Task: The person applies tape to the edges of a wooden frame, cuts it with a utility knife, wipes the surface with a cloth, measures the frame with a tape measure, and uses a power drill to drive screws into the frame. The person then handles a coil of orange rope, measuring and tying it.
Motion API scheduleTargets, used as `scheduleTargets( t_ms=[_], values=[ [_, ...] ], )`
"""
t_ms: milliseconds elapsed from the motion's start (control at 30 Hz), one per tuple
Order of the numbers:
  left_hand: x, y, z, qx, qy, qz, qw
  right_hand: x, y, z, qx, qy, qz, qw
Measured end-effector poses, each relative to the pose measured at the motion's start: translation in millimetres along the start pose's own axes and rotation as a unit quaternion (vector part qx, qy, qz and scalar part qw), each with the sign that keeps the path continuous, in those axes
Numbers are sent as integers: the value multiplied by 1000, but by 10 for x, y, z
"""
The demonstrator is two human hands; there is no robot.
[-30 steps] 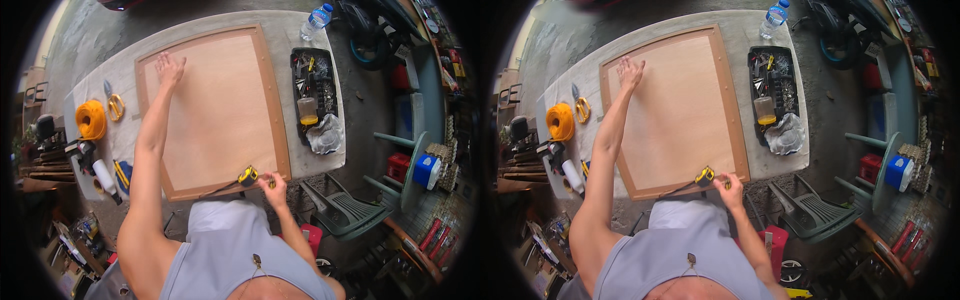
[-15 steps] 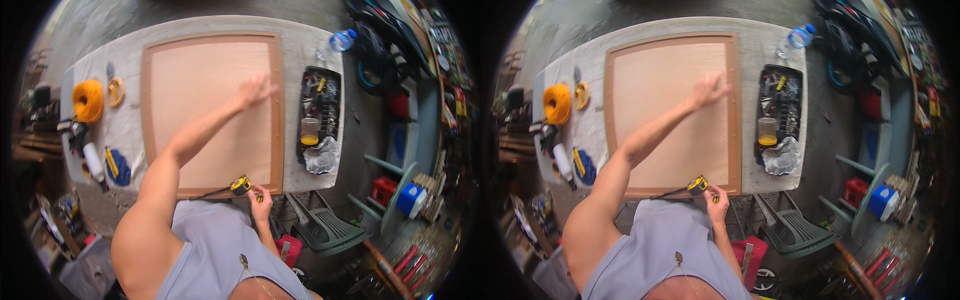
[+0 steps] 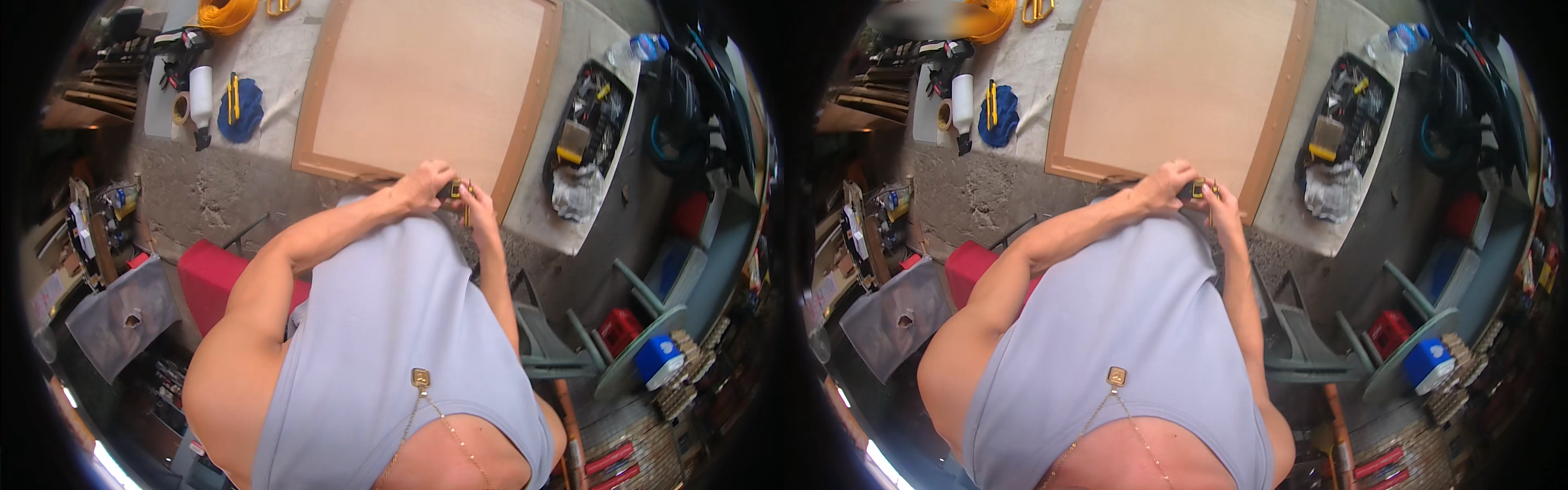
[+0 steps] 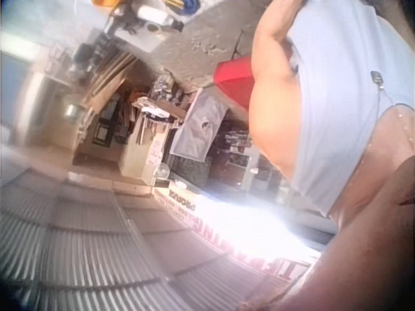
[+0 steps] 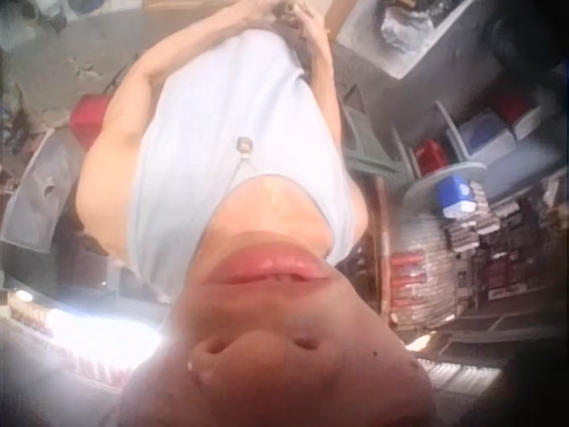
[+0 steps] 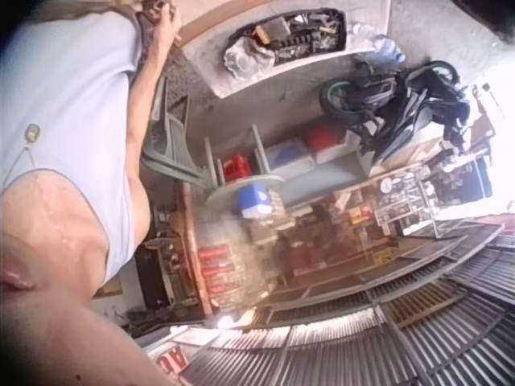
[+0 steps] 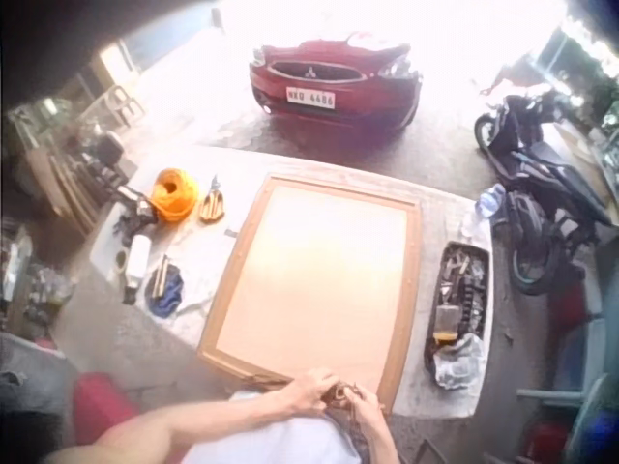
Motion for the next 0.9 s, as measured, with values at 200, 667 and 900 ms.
scheduleTargets(
  t_ms=[200, 667, 900],
  values=[
    [200, 244, -150, -39, -58, -71, 995, 300, -26, -123, -130, -30, 54, 990],
    [1669, -1038, 1895, -238, 58, 199, 949, 485, 463, 1336, 169, 289, 212, 918],
    [1698, -1090, 1967, -245, 63, 210, 944, 578, 224, 1110, 273, 354, 232, 864]
  ],
)
Point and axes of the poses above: each hand's wrist, its own x-axis away from the middle knuckle, its own z-axis out of the back of the hand, y = z × x, the point moved 10 cm from there along -x, towards the middle knuckle, and after that the axes turned 13 degrees about x, right-handed, at the moved point
